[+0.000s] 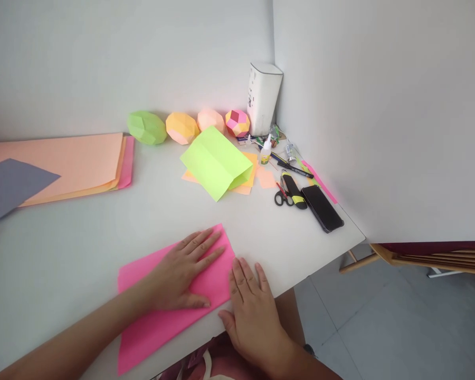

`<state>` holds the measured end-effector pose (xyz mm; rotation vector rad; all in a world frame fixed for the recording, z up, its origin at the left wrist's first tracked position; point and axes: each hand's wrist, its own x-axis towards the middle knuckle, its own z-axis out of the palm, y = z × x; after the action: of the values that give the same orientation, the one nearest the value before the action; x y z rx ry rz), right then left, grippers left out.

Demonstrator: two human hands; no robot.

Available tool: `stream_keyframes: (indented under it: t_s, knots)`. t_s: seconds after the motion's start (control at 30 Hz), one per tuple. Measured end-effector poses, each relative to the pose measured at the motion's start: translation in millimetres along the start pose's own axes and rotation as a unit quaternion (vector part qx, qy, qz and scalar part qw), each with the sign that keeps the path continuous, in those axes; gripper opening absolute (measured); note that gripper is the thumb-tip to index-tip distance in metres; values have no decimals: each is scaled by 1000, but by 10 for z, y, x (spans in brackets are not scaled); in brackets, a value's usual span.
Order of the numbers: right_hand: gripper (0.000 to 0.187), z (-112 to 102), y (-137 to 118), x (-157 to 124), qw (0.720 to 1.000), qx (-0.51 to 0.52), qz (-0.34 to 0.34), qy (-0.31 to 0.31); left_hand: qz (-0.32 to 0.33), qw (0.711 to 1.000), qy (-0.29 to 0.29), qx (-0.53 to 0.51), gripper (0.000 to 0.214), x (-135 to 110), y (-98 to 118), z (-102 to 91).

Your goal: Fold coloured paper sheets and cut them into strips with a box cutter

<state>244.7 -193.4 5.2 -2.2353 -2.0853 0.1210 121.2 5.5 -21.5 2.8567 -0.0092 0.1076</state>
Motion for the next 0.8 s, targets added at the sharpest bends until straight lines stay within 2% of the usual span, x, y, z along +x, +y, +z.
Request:
stream_keyframes:
  t_s: [0.17, 0.23, 0.33, 0.53, 0.67, 0.8]
  knots:
    - [42, -61, 139, 252, 998, 19, -49, 43, -1, 1000, 2, -6, 101, 10, -1, 2]
    - [43, -24, 194, 419, 995, 17, -85, 46, -1, 1000, 2, -7, 102, 17, 3, -2]
    - [49, 71, 267, 584, 995, 5, -94, 35, 1, 1000, 2, -5, 104, 23, 5, -3]
    - [59, 153, 327, 584, 996, -21, -83, 12, -1, 1000, 26, 0, 104, 7, -1, 21]
    - [60, 147, 327, 579, 997, -29, -78, -4, -20, 998, 41, 31, 91, -53, 57, 52]
    - [59, 176, 356, 595, 996, -42, -81, -1, -69, 995, 52, 58, 79, -181, 179, 109]
